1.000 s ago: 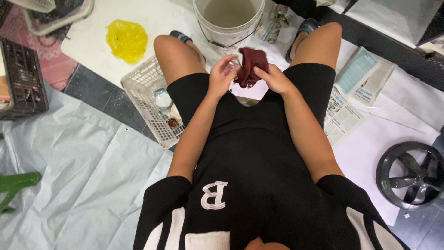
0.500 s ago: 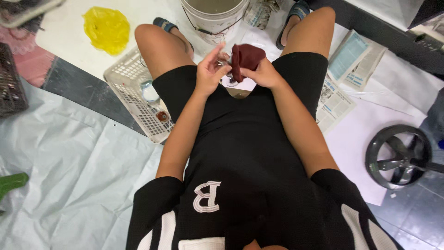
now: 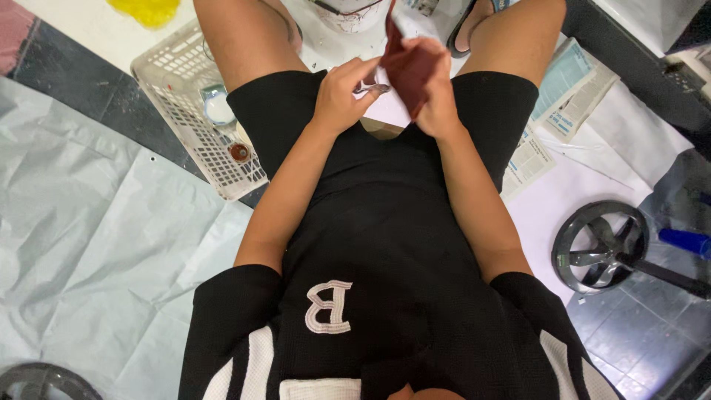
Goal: The person sits on the floor and dries various small dishes and cups using a maroon cloth. They pick up each item from a white plastic basket, wipe it dry, and place it back into the basket. A bucket of water is visible nearby.
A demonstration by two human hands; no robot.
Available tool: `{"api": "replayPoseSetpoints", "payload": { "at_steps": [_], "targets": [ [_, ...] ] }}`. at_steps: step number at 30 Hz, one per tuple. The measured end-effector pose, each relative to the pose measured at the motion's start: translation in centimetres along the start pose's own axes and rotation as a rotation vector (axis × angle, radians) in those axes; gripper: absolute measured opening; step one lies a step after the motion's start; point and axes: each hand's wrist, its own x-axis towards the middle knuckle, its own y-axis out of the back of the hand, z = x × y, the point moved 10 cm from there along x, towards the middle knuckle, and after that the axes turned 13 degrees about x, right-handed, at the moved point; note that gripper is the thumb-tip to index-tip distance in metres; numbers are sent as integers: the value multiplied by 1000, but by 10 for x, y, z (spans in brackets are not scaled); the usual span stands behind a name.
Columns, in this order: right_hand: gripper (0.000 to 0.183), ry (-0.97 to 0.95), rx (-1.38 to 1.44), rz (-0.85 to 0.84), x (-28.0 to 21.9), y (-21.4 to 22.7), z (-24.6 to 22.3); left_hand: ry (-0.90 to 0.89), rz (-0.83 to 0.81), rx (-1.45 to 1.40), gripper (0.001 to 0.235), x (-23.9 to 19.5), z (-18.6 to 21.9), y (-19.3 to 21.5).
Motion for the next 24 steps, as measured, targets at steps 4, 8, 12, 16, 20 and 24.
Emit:
{"api": "replayPoseSetpoints", "payload": {
  "at_steps": [4,8,12,16,20,24],
  "targets": [
    [42,-85,-336,-130,4,-16,3,-101,85,129,57,1,4,4],
    [38,-149,-227,-181,0,-21,36,-192,78,383,50,4,10,-5],
    [39,-340,156,-198,-12,-15,88,-265,75,597,53,12,16,-23],
    [37,-1099,622,-29,-62,-23,151,-286,9,717,63,11,7,-39],
    [51,-833,439,-114,-29,-13,139,-242,12,684,65,24,-4,-49],
    [40,-479,236,-120,-2,-5,105,-176,-144,550,54,37,-17,-63]
  ]
}}
